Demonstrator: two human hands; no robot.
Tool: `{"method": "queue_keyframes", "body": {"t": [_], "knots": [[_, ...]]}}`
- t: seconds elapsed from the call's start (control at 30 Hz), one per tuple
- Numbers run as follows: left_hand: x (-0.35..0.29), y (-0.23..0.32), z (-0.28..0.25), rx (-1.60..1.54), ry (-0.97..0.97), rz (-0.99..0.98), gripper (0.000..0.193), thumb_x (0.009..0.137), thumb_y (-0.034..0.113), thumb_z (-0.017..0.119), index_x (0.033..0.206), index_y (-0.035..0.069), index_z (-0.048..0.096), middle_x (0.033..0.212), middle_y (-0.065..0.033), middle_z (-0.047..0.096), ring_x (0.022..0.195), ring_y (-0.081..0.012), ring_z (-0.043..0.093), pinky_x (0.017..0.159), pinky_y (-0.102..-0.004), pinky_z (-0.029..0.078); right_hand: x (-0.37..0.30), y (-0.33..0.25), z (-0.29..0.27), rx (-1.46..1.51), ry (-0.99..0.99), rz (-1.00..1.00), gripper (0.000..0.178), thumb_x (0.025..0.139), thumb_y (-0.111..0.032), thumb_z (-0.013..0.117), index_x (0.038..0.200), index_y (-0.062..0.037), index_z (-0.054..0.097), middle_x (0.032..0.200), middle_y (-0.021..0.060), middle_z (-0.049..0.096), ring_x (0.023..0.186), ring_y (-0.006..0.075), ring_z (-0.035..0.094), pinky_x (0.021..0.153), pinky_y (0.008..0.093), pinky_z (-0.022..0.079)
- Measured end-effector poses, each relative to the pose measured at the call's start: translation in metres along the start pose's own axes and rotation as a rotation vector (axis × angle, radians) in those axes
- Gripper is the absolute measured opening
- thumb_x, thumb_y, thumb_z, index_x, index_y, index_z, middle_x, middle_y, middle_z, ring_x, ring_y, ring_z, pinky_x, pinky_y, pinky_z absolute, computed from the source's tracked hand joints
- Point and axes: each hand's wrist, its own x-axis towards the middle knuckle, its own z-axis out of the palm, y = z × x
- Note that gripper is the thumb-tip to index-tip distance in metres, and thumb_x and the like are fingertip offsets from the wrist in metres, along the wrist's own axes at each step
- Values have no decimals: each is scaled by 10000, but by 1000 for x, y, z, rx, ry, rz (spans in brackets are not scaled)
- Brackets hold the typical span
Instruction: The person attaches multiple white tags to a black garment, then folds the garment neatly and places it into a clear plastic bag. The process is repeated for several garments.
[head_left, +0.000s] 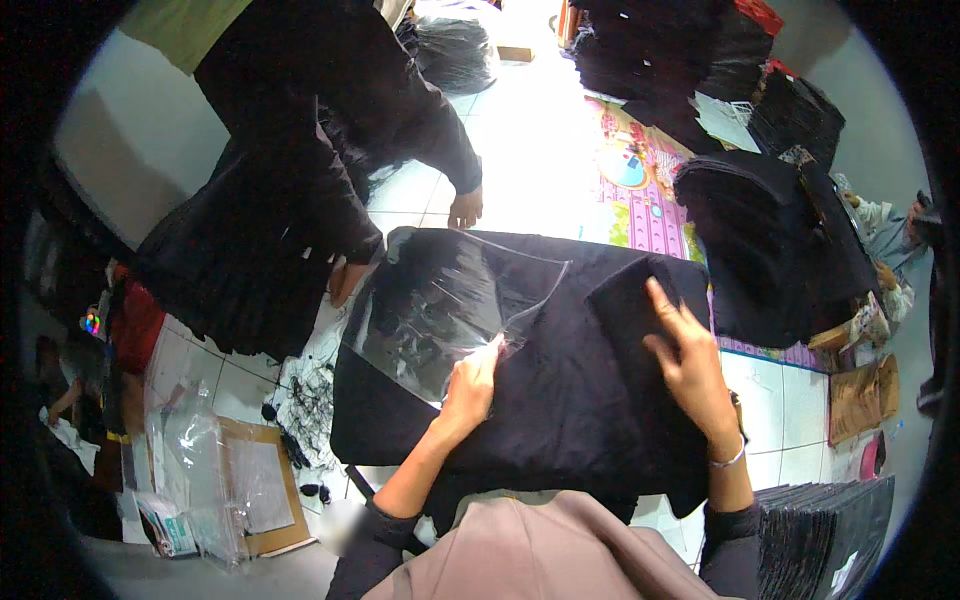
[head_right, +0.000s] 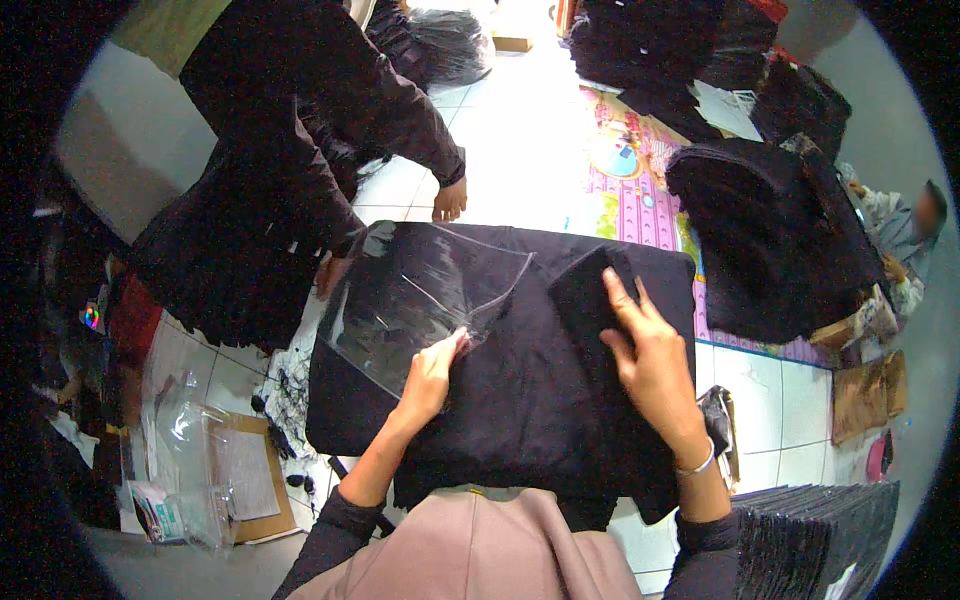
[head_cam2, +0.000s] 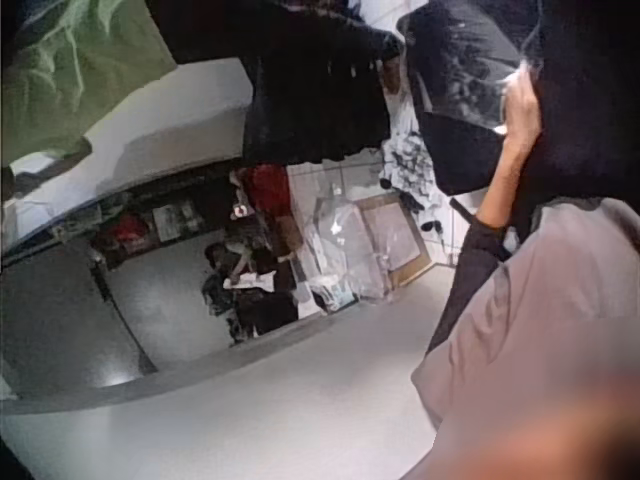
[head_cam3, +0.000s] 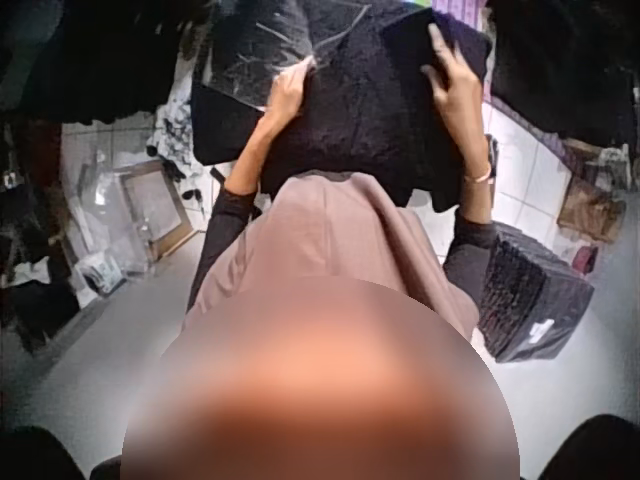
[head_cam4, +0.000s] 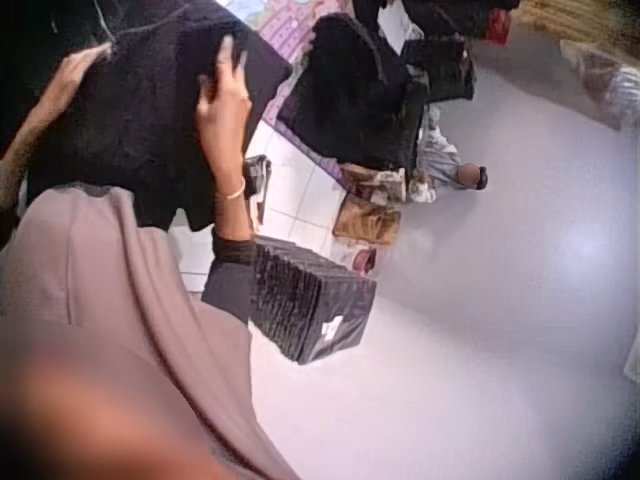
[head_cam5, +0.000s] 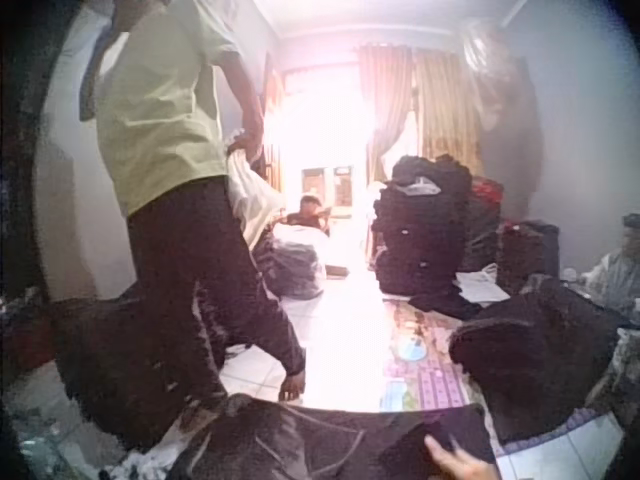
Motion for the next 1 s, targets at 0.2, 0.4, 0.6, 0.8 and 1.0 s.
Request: {"method": "queue_keyframes", "body": {"t": [0.2, 0.4, 0.6, 0.8, 1.0], "knots": [[7, 6, 2, -335, -8, -101, 459, 1040, 256, 363, 1379, -36, 466, 1294, -153, 590, 1206, -214, 557, 1029, -307, 415, -6, -27, 56, 288, -241, 22, 643, 828, 10, 661, 1425, -59, 433, 1362, 237, 511, 1237, 363, 528, 1039, 359, 415], [-4, 27, -1, -197, -21, -136, 484, 1052, 275, 329, 1428, -19, 409, 1372, -190, 529, 1273, -230, 504, 1076, -327, 363, -7, -24, 64, 217, -254, 77, 633, 842, 5, 648, 1429, -70, 424, 1402, 227, 468, 1244, 383, 506, 1056, 401, 408], [-22, 69, 9, 303, 5, 337, 476, 1031, 207, 289, 1463, 23, 364, 1520, -200, 334, 1429, -343, 277, 1151, -547, 125, 0, -18, 60, 562, -645, -139, 626, 870, -77, 668, 1437, -34, 405, 1388, 209, 506, 1130, 227, 611, 937, 341, 477], [-29, 89, -5, 98, -320, 491, 500, 1039, 240, 239, 1479, 20, 334, 1549, -184, 287, 1458, -328, 215, 1177, -504, 13, 4, 12, 78, 629, -725, -140, 500, 911, -150, 649, 1361, -5, 489, 1324, 209, 563, 1136, 239, 592, 933, 359, 458], [-5, 78, 0, 452, -165, 595, 653, 1000, 433, 410, 1469, -13, 317, 1517, -238, 309, 1438, -347, 249, 1172, -527, 88, -17, 34, 119, 457, -436, -95, 601, 943, -317, 617, 1343, 61, 376, 1149, 303, 587, 1099, 426, 573, 912, 438, 455]]}}
